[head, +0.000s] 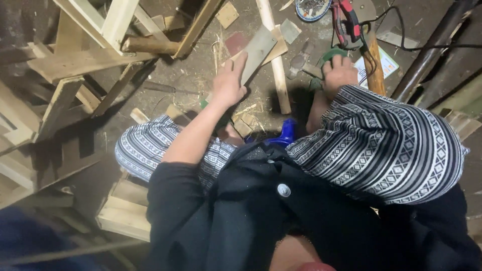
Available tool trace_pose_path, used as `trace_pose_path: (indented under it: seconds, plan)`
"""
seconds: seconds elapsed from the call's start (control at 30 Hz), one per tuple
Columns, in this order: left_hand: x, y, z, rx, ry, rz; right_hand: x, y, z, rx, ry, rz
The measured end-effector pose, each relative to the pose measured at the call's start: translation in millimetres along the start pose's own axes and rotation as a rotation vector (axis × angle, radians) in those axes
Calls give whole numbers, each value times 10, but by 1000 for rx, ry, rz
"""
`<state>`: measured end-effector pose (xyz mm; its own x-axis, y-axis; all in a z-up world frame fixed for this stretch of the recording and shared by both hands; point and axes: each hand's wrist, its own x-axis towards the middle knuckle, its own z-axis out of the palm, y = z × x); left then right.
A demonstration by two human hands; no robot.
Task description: The person hammers nails into a small wooden plank using a hammer and pliers. They repeatedly position the plank, hammer the nails, and use pliers to adjust or remove nails from the wood.
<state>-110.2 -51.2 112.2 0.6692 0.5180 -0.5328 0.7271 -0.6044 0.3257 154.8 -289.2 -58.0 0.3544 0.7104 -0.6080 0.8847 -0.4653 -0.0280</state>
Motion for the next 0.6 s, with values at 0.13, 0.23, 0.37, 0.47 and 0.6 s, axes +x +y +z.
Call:
trace_pose_path:
  seconds: [0.13, 0.23, 0.37, 0.47, 0.6]
  plan:
    - [49, -90, 101, -18, -4, -11, -86, -12, 243, -171, 799, -190]
    - [89, -156, 161, -73, -16, -13, -212, -51, 7, -69, 763, -131]
    - [123, -90, 208, -138, 21, -61, -233, -63, -492, 331, 785, -287]
    - [195, -191, 277, -274, 4, 5, -139, -116, -732, 407, 703, -319]
    - [217, -192, 208, -465, -18, 22, 217, -54, -741, 332, 494, -195]
